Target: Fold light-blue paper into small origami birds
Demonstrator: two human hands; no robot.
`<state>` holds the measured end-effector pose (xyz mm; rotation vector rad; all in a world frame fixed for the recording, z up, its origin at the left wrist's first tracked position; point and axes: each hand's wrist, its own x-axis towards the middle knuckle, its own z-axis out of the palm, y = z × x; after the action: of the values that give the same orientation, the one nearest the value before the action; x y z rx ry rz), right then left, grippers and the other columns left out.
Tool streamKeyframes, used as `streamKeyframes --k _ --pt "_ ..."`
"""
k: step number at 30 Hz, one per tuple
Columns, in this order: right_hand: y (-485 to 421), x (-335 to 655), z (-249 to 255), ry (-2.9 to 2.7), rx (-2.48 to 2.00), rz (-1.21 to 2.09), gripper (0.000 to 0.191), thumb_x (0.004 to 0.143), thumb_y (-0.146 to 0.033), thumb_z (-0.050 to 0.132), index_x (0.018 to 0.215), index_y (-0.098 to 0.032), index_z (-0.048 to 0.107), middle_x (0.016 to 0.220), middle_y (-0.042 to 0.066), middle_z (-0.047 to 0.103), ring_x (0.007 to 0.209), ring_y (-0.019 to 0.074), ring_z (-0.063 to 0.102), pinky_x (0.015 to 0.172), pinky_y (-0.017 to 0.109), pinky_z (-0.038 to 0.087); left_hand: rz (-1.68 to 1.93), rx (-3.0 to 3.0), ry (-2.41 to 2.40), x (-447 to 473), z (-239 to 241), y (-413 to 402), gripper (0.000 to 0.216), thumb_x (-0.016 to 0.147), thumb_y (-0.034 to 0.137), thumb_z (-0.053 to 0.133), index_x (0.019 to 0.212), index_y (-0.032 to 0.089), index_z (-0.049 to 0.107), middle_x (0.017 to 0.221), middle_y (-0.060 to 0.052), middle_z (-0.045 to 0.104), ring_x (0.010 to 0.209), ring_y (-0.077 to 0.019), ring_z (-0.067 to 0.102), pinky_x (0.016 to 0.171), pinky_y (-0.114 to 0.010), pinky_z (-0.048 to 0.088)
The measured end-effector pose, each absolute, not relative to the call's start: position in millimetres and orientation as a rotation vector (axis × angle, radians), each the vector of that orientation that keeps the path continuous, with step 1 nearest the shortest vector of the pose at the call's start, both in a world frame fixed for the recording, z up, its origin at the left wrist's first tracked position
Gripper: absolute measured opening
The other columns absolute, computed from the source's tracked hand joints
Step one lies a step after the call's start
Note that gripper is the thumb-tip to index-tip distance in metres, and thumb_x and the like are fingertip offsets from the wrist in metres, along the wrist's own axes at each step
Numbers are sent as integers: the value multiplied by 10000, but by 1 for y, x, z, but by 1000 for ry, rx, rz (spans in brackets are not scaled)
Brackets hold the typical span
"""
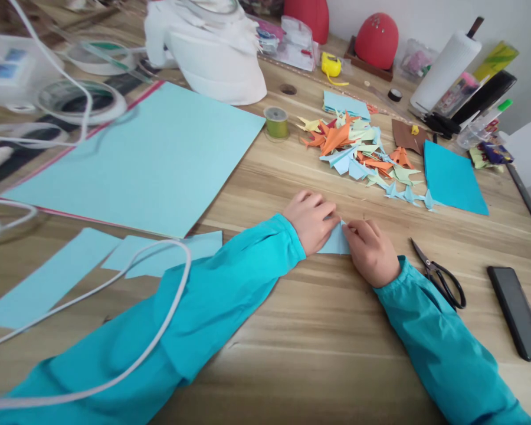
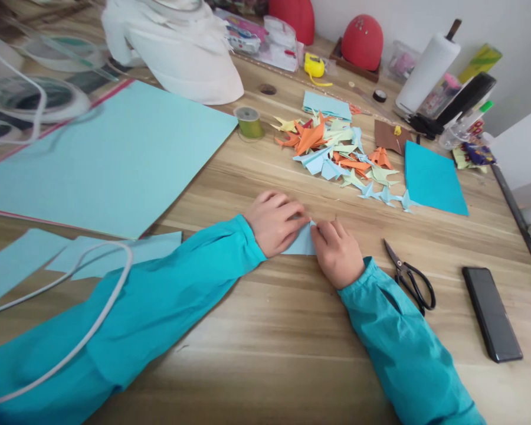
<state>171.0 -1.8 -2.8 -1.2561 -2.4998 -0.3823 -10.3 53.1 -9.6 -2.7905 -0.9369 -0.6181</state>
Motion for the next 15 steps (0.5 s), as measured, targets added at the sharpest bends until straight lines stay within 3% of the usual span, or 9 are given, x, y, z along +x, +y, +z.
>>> streamKeyframes --k 15 --pt "-4 166 0 -2539 -1294 -443 259 915 -124 367 950 -132 623 879 107 589 773 194 477 666 311 422 -606 -2719 -903 -9 -9 53 258 863 261 427 956 204 660 912 -82 616 822 -218 474 726 -405 318"
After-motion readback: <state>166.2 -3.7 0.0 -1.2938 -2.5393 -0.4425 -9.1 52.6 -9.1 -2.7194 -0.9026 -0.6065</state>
